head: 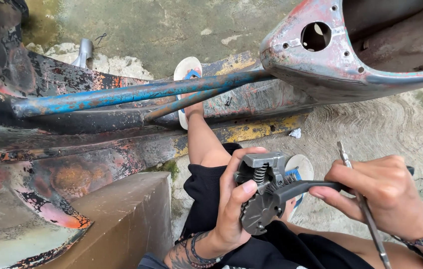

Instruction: The person uses a screwdriver to adjust a small metal mechanical component held in the left hand. The person repeatedly inserts and turns the screwdriver into a screw on the component while seated on a concrete step next to a rusty metal frame.

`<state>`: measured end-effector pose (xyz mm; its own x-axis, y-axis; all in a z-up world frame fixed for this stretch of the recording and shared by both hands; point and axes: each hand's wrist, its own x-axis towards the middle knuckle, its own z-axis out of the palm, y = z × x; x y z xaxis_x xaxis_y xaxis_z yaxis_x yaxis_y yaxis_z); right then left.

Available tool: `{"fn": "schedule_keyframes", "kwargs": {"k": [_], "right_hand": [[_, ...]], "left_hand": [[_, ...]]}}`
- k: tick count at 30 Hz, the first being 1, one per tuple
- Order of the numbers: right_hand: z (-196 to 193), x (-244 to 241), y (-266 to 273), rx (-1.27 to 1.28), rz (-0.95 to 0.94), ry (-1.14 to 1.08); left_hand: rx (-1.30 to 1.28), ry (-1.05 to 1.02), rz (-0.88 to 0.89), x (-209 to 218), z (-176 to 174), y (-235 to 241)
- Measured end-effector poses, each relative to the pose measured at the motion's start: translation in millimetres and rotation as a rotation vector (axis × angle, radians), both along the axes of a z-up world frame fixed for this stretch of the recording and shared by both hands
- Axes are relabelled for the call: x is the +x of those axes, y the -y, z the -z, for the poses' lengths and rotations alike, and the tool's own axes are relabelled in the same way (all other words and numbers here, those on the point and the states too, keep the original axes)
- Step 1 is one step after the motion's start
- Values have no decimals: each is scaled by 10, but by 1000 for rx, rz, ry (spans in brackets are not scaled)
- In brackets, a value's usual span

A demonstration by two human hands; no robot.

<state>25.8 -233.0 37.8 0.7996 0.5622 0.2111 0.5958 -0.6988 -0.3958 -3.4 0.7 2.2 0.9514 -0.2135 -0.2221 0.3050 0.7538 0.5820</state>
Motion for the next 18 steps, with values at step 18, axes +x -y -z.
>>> {"fn": "schedule_keyframes", "kwargs": {"k": [18], "right_hand": [[-33, -6, -51, -46, -43, 28]], "left_hand": [[-29, 42, -3, 3, 24, -28]]}}
